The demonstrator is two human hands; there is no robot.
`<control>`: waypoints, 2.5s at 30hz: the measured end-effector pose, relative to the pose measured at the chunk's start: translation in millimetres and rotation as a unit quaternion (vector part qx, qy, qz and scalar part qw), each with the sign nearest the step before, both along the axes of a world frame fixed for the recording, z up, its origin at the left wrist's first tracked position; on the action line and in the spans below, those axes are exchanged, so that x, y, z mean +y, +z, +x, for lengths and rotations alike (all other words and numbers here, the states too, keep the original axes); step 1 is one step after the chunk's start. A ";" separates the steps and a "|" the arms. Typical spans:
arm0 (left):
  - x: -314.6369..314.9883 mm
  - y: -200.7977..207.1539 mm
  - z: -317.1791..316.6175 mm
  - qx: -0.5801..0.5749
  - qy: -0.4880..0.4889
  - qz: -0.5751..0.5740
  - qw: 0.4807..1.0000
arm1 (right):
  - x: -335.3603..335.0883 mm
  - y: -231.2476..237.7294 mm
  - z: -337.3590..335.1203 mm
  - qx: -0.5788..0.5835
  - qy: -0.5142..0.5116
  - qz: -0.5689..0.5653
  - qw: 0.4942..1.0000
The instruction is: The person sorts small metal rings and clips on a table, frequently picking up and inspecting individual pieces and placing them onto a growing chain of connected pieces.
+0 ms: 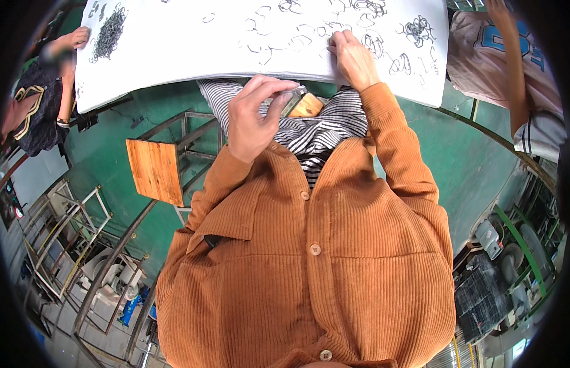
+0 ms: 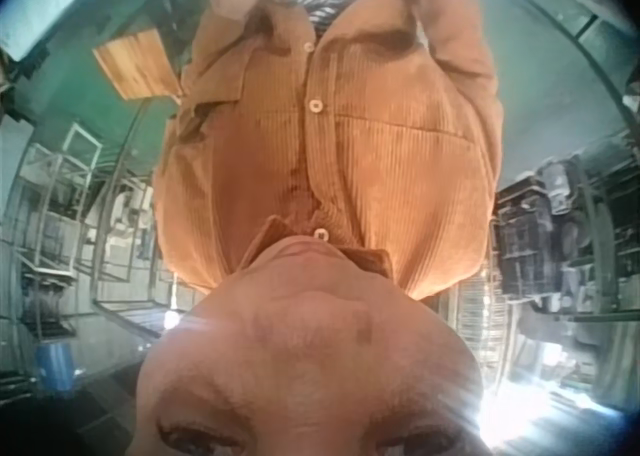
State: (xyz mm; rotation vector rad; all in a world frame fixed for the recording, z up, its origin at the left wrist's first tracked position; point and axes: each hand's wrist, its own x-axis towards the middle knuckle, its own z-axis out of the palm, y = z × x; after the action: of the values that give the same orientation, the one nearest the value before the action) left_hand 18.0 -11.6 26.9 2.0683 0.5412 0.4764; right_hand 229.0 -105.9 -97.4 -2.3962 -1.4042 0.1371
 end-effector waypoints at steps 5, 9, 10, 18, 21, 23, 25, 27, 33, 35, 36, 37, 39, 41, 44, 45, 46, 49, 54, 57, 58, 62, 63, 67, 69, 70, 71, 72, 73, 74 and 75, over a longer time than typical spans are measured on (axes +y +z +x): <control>-3.0 0.6 0.0 0.006 -0.002 0.004 1.000 | -0.5 -1.1 -4.4 -0.003 -0.036 0.015 0.999; -2.7 0.6 1.2 0.003 -0.003 0.005 1.000 | 3.6 -2.8 -3.1 -0.021 -0.015 0.033 0.999; -2.9 1.5 1.4 0.004 -0.003 0.008 1.000 | 3.3 -1.4 -2.4 0.001 -0.016 0.032 0.999; -5.5 2.1 4.3 0.001 -0.014 0.010 1.000 | -10.4 5.1 22.4 0.070 -0.183 0.175 0.965; -6.1 2.1 7.5 0.001 -0.018 0.005 1.000 | -15.1 15.1 37.2 0.030 -0.236 0.107 0.965; -6.0 0.7 9.8 -0.001 -0.025 0.003 1.000 | -11.2 10.0 40.6 0.027 -0.227 0.047 0.972; -7.7 -0.5 8.5 -0.008 -0.022 0.003 1.000 | 9.7 6.4 34.2 0.048 -0.211 -0.025 0.976; -9.1 -1.0 9.1 -0.003 -0.023 0.001 1.000 | 22.0 -2.8 36.3 0.016 -0.190 -0.070 0.979; -6.9 -1.3 9.7 0.002 -0.023 0.008 1.000 | 9.8 -0.8 34.7 0.004 -0.123 0.068 0.990; -6.1 -3.9 7.9 0.003 -0.019 0.003 1.000 | 1.4 30.9 16.4 0.141 -0.103 0.144 0.974; -6.7 -4.5 5.9 0.006 -0.007 -0.003 1.000 | -1.9 47.3 5.0 0.211 -0.089 0.180 0.957; -7.3 -5.2 3.8 0.007 0.003 -0.009 1.000 | -6.1 62.6 -6.4 0.327 -0.088 0.167 0.926; -7.8 -6.7 1.4 -0.006 0.024 -0.049 0.998 | -18.8 89.6 -30.7 0.508 -0.067 0.178 0.840; -6.9 -9.5 2.6 -0.020 0.036 -0.089 0.995 | -29.7 109.1 -48.8 0.601 -0.070 0.177 0.776; -7.6 -13.9 3.2 -0.031 0.049 -0.142 0.988 | -37.7 110.2 -60.8 0.638 -0.065 0.182 0.746; -7.9 -16.2 2.6 -0.033 0.053 -0.154 0.986 | -37.0 108.0 -62.7 0.629 -0.066 0.185 0.753; -8.1 -18.0 2.0 -0.035 0.058 -0.165 0.984 | -35.9 105.8 -64.6 0.619 -0.067 0.188 0.759; -6.8 -20.0 1.7 -0.031 0.047 -0.177 0.983 | -32.7 102.9 -69.4 0.578 -0.087 0.184 0.790; -6.1 -10.5 -3.8 0.015 0.013 -0.091 0.996 | -24.9 100.4 -78.7 0.367 -0.003 0.251 0.896; 34.7 -13.2 6.0 0.052 -0.057 -0.027 0.997 | -21.4 105.6 -87.0 0.330 -0.003 0.264 0.906; 50.9 -13.5 9.3 0.068 -0.080 -0.014 0.994 | -22.8 104.1 -87.5 0.326 0.012 0.266 0.907; 175.2 -91.7 60.6 0.109 0.062 0.036 0.991 | -24.6 100.5 -88.2 0.347 0.008 0.306 0.886; 208.9 -114.0 74.3 0.108 0.113 0.063 0.986 | -23.8 101.4 -88.1 0.336 0.024 0.303 0.891; 277.2 -158.8 118.3 0.179 0.263 0.263 0.911 | -24.1 105.5 -89.4 0.353 0.058 0.287 0.889; 280.1 -164.0 134.4 0.239 0.292 0.266 0.887 | -25.4 103.2 -91.1 0.351 0.069 0.297 0.885; 284.4 -166.8 134.3 0.214 0.283 0.212 0.910 | -26.3 104.6 -92.4 0.354 0.053 0.290 0.888; 292.4 -168.6 128.6 0.190 0.276 0.158 0.929 | -27.1 101.4 -93.0 0.342 0.055 0.298 0.890; 295.3 -171.8 124.1 0.168 0.270 0.103 0.943 | -25.9 96.8 -93.7 0.333 0.059 0.304 0.891; 265.0 -147.7 110.3 0.091 0.238 0.023 0.967 | -23.9 102.3 -90.5 0.338 0.055 0.298 0.891; 229.3 -121.1 101.1 0.074 0.202 -0.057 0.975 | -24.6 100.7 -89.3 0.341 0.046 0.291 0.893; 197.1 -98.7 86.6 0.057 0.172 -0.134 0.974 | -25.4 99.7 -89.5 0.346 0.044 0.285 0.893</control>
State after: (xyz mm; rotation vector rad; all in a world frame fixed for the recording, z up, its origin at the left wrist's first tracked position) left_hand 104.6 185.5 -71.7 1.7551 0.9877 0.4562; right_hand 139.5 -131.3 2.3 -1.5652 -1.0149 0.4763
